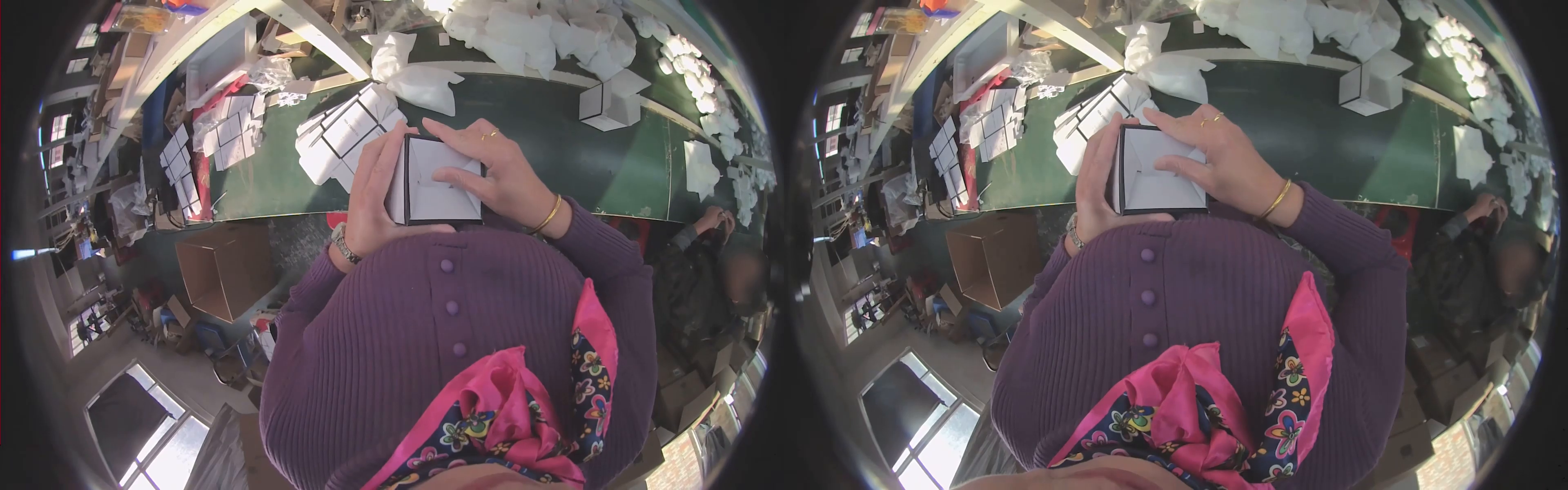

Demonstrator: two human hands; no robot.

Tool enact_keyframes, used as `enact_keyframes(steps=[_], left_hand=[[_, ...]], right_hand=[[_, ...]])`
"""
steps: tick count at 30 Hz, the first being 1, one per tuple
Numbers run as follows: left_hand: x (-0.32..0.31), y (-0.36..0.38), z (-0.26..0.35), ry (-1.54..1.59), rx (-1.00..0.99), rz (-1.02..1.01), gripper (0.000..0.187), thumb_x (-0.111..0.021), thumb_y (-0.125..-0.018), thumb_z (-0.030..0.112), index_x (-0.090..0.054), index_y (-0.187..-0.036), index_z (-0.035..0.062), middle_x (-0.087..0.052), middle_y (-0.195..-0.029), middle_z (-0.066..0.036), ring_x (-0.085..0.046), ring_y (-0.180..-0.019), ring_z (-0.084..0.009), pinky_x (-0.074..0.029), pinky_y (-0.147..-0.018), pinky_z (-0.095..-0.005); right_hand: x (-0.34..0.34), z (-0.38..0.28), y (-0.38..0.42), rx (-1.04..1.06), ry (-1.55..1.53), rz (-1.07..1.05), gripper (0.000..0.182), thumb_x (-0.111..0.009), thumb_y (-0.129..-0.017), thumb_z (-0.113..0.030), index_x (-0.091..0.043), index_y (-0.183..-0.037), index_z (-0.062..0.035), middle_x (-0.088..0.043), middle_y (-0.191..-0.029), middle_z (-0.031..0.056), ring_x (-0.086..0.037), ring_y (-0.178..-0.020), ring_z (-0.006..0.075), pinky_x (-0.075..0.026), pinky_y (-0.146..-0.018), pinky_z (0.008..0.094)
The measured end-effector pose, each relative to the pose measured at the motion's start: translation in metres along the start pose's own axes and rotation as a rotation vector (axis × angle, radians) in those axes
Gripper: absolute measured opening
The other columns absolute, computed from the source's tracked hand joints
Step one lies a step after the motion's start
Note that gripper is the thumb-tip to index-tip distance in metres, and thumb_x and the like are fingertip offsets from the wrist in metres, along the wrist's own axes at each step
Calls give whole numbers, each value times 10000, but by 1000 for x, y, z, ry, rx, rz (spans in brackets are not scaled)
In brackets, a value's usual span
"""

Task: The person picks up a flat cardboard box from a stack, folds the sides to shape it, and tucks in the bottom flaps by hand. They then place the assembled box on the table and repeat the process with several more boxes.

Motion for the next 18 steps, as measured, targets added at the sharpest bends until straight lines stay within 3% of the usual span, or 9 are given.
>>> enact_keyframes(steps=[6, 9, 12, 15, 18], left_hand=[[-2, -5, -9, -2, -4, -29, 1222, -843, -619, 655, -313, -1523, 28, -470, -1430, -205, -475, -1282, -331, -420, -1053, -487], [3, -9, -21, 2, 11, -30, 1255, -861, -568, 657, -332, -1513, 24, -447, -1484, -191, -462, -1330, -369, -399, -1082, -508], [8, -13, -38, -9, 114, 362, 1314, -810, -619, 697, -184, -1565, 35, -231, -1612, -155, -314, -1444, -294, -306, -1156, -463], [8, -19, -44, 2, 124, 448, 1265, -851, -642, 612, -187, -1563, 54, -230, -1602, -152, -241, -1476, -307, -229, -1198, -470], [-10, -22, -52, 173, 165, 420, 1221, -923, -606, 489, -234, -1520, 64, -291, -1535, -123, -366, -1387, -285, -310, -1152, -428]], right_hand=[[10, 4, 0, 49, 3, -9, 561, -700, -933, -281, -519, -1450, -160, -643, -1234, -62, -464, -959, 157, -407, -922, 277], [24, 0, -3, -63, -109, -53, 557, -700, -934, -260, -518, -1448, -146, -622, -1281, -36, -480, -988, 116, -398, -948, 250], [33, 6, 1, -125, -224, 540, 295, -601, -986, -244, -676, -1243, -120, -712, -1155, 77, -630, -905, 113, -462, -623, 211], [42, 13, 8, -440, -460, 418, 362, -572, -984, -354, -671, -1187, -71, -706, -1126, 121, -546, -618, 69, -416, -483, 170], [32, 27, 13, -628, -829, 226, 546, -556, -994, -436, -472, -1372, -52, -579, -1233, 163, -578, -554, 135, -441, -449, 196]])
Point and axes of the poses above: each hand's wrist, its own y-axis away from the middle knuckle, its own x-axis out of the back of the hand, z = x × y, the point moved 1 cm from there along -y, towards the middle knuckle
